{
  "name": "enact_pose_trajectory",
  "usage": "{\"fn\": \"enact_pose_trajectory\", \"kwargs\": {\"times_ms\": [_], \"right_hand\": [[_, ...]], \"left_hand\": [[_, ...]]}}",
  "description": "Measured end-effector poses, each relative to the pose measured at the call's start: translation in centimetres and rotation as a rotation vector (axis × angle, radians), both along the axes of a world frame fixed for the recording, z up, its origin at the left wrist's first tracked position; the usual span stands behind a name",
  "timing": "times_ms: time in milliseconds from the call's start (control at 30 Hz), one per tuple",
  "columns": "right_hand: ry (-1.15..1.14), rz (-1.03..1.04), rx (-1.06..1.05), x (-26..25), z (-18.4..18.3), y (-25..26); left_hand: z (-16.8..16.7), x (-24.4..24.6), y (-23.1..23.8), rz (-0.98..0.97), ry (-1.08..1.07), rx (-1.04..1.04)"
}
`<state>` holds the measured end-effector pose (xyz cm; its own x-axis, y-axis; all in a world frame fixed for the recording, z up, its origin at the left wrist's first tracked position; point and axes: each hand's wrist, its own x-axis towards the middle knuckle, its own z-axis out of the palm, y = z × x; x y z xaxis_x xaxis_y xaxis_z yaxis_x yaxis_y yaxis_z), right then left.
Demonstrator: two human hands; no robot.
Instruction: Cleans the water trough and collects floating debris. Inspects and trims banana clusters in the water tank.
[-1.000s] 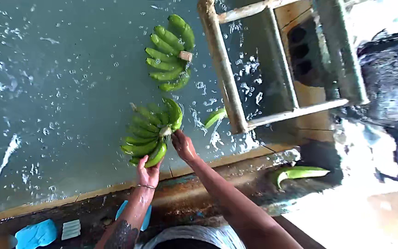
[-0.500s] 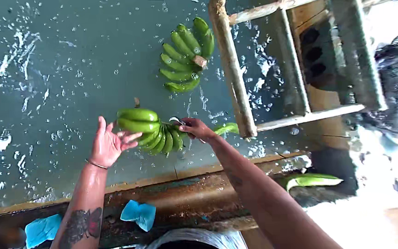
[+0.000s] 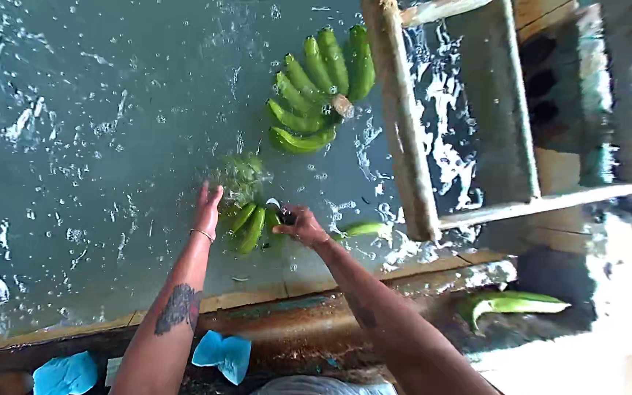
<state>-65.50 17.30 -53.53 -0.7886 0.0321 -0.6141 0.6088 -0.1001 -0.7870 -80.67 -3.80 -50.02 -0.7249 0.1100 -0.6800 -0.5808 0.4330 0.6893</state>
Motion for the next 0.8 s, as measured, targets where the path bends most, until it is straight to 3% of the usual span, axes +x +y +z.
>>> {"fn": "enact_pose_trajectory", "kwargs": {"times_ms": [100,200,267,367,467,567,667,800], "right_hand": [[-0.052,-0.009,-0.088,-0.6,0.0,-0.1],[-0.104,-0.05,-0.098,-2.2,0.1,-1.6],[-0.01,-0.039,-0.051,-3.5,0.2,-3.1],[0.118,-0.026,0.066,-4.5,0.1,-4.4],[0.11,0.02,0.127,-3.4,2.3,-4.1],[0.2,0.201,0.522,-1.6,5.3,-2.9],[0.316,0.282,0.836,-0.9,6.5,-2.6],[0.369,0.381,0.878,-1.9,6.9,-2.7]], "left_hand": [[-0.4,-1.2,0.6,-0.056,-0.107,-0.086],[-1.6,-1.0,-0.4,-0.475,-0.019,-0.17],[-2.3,-1.0,-1.8,-0.722,0.059,-0.167],[-1.9,-1.2,-3.1,-0.887,0.121,-0.291],[-1.0,0.1,-3.9,-0.806,0.256,-0.366],[-0.9,0.6,-3.4,-0.69,0.375,-0.254],[-0.3,-0.2,-2.9,-0.692,0.333,-0.219],[0.6,-1.0,-3.0,-0.684,0.264,-0.261]]}}
